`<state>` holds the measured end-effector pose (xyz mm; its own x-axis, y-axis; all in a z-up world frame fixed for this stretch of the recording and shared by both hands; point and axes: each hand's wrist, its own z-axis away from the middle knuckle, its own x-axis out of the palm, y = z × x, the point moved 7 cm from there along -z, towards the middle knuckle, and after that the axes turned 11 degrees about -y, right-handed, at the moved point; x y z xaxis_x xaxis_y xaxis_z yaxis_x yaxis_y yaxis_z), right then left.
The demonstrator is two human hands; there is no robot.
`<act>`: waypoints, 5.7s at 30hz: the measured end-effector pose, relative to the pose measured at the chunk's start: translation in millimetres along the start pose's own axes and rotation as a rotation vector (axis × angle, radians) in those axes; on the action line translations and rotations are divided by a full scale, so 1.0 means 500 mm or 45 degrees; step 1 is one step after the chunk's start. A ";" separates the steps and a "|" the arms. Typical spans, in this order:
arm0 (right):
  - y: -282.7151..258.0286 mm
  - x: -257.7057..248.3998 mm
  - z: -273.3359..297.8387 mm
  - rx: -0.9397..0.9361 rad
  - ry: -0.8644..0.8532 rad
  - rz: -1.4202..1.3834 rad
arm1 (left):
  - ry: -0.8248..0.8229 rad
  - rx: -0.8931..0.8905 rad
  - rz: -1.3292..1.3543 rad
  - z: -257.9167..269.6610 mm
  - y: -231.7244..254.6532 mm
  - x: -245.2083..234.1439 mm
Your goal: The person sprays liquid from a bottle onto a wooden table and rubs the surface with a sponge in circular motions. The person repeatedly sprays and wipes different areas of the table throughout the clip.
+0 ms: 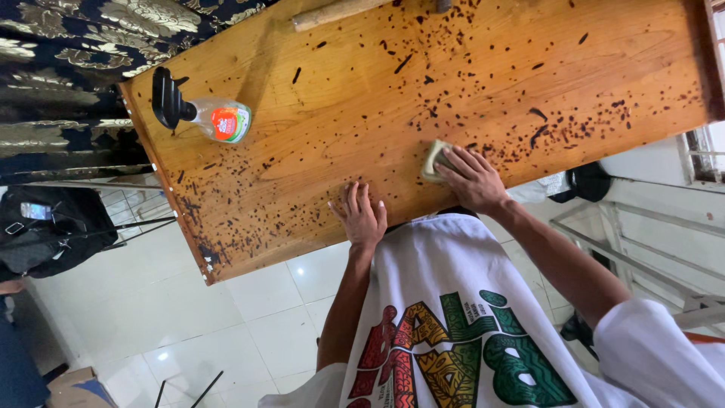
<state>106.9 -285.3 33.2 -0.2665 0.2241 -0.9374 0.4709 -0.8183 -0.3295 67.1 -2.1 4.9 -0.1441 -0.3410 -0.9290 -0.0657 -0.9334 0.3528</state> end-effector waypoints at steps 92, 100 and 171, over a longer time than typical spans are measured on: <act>-0.440 0.087 -0.192 -0.376 -0.087 0.036 | 0.214 -0.144 0.235 0.033 -0.474 -0.238; -0.337 0.072 -0.324 0.271 0.201 -0.044 | 0.226 -0.040 0.199 0.040 -0.498 -0.252; -0.528 0.092 -0.335 0.545 0.377 -0.074 | -0.095 -0.129 0.461 -0.202 -0.408 -0.539</act>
<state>111.0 29.8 58.2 -0.0034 0.3653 -0.9309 0.0603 -0.9291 -0.3648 218.8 268.7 171.9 -0.2119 -0.6452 -0.7340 0.1002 -0.7615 0.6404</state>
